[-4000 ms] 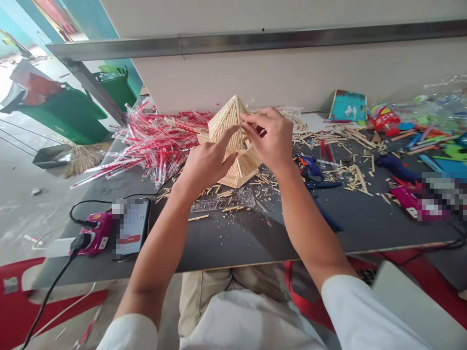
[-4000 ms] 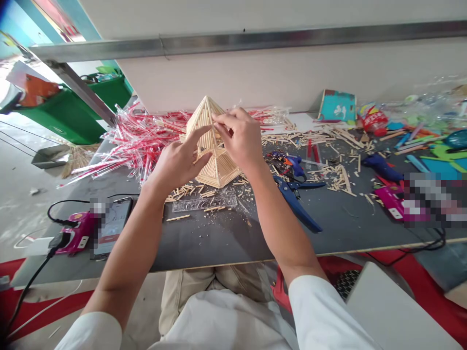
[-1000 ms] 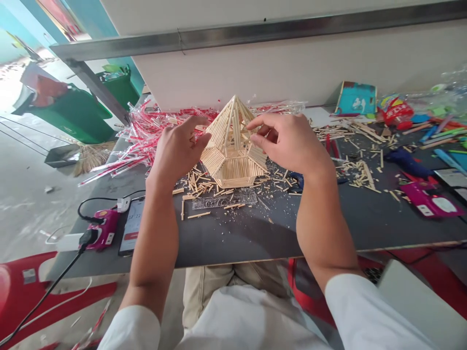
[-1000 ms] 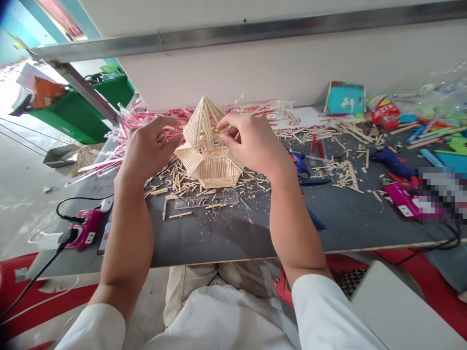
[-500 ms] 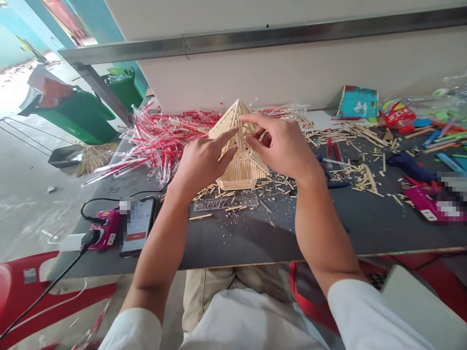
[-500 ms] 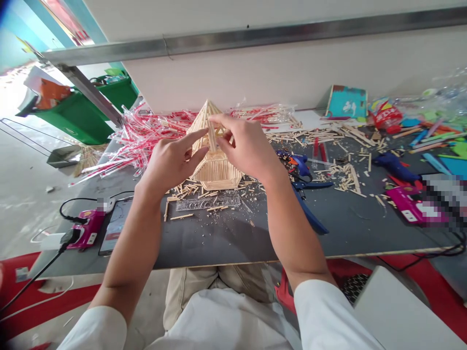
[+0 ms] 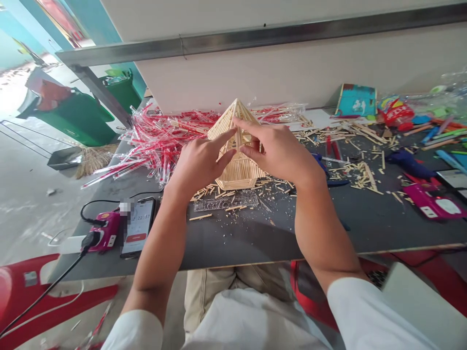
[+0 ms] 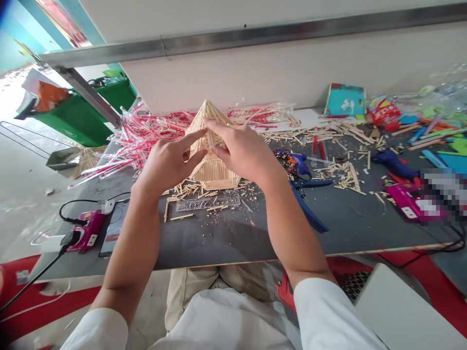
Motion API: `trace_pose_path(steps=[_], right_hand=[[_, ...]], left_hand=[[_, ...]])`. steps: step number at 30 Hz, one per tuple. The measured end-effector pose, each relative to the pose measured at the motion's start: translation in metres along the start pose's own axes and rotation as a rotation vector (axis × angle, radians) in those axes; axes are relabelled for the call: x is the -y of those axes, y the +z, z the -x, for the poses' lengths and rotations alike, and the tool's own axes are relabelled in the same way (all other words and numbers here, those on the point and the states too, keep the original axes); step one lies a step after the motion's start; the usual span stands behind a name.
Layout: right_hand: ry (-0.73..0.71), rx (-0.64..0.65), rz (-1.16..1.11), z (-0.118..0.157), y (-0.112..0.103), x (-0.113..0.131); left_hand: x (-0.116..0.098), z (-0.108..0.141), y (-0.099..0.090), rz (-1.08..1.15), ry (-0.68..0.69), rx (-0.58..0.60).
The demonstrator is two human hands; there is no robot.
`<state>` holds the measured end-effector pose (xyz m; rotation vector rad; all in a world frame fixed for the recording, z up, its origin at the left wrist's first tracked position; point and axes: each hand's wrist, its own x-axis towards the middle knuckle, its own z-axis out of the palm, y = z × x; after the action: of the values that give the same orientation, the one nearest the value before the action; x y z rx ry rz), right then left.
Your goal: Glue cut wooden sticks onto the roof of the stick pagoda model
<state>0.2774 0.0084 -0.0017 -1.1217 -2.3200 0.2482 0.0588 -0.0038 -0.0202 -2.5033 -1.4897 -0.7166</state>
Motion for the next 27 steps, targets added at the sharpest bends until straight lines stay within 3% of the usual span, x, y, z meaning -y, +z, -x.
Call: trace_pose_path(steps=[5, 10, 13, 18, 24, 27], right_hand=[[-0.030, -0.049, -0.016, 0.000, -0.003, -0.001], [-0.001, -0.284, -0.042, -0.009, 0.006, -0.004], [0.073, -0.355, -0.031, -0.017, 0.014, -0.004], [0.095, -0.316, -0.090, -0.025, 0.026, -0.004], [0.093, -0.253, -0.001, -0.030, 0.032, -0.004], [0.079, -0.285, -0.054, -0.031, 0.033, -0.004]], left_hand=[[0.000, 0.000, 0.000, -0.010, 0.000, 0.010], [-0.001, 0.000, -0.001, 0.004, -0.010, 0.019], [-0.003, 0.000, -0.002, 0.011, -0.010, 0.023], [-0.005, 0.000, -0.005, 0.015, -0.031, 0.038], [-0.005, 0.000, -0.004, 0.014, -0.039, 0.041], [-0.004, 0.000, -0.003, 0.021, -0.032, 0.034]])
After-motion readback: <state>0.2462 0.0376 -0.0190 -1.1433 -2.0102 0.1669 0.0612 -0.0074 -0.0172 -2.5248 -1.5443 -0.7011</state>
